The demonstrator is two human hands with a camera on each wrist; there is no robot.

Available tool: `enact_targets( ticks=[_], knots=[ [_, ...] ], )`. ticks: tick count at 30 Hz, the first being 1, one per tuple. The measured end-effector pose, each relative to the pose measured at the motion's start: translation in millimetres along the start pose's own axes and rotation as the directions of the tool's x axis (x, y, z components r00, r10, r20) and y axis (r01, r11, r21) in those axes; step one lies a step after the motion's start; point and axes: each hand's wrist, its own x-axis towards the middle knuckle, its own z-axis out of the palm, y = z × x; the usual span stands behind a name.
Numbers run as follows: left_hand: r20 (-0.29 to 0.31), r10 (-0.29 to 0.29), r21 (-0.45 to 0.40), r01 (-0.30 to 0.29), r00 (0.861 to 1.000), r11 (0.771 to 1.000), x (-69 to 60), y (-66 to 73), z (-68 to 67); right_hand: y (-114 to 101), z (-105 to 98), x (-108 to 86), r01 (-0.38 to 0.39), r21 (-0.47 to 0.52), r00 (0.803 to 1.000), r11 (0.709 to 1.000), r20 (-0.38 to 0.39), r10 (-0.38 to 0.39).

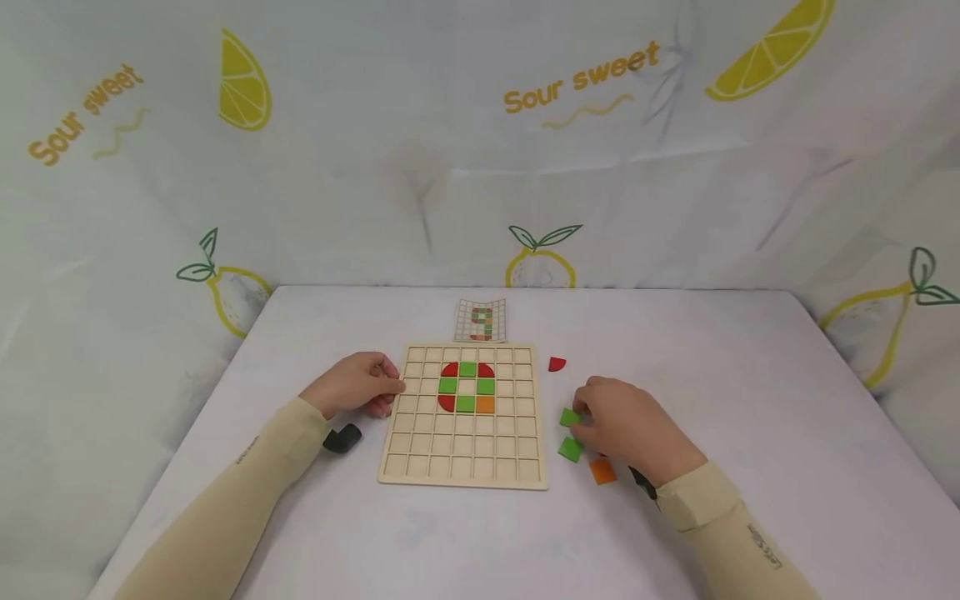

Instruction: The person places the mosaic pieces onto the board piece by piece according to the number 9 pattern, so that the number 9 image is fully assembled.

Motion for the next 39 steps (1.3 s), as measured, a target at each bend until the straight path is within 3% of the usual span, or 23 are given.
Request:
enact_targets(
  ticks=[18,26,34,39],
  knots=[
    [0.009,0.02,-0.003,-0.02,1.0,1.0,2.0,-2.6,-0.5,-8.9,-8.2,10.9,-0.053,0.038,0.997,0.998,0.065,0.05],
    [0.007,0.013,0.008,-0.013,1.0,1.0,2.6,-2.2,-0.1,-29.1,-11.5,24.6,-0.001,-0.043,0.999,0.999,0.05,0.003],
    [0.007,0.017,0.008,-0.017,1.0,1.0,1.3,-1.8,-0.8,-47.9,-13.2,36.9,0.089,-0.049,0.996,0.995,0.017,-0.088],
    [0.008,0.021,0.004,-0.021,1.0,1.0,1.8,-2.0,-0.9,-58.9,-9.1,46.0,0.1,-0.027,0.995,0.995,0.028,-0.099]
  ],
)
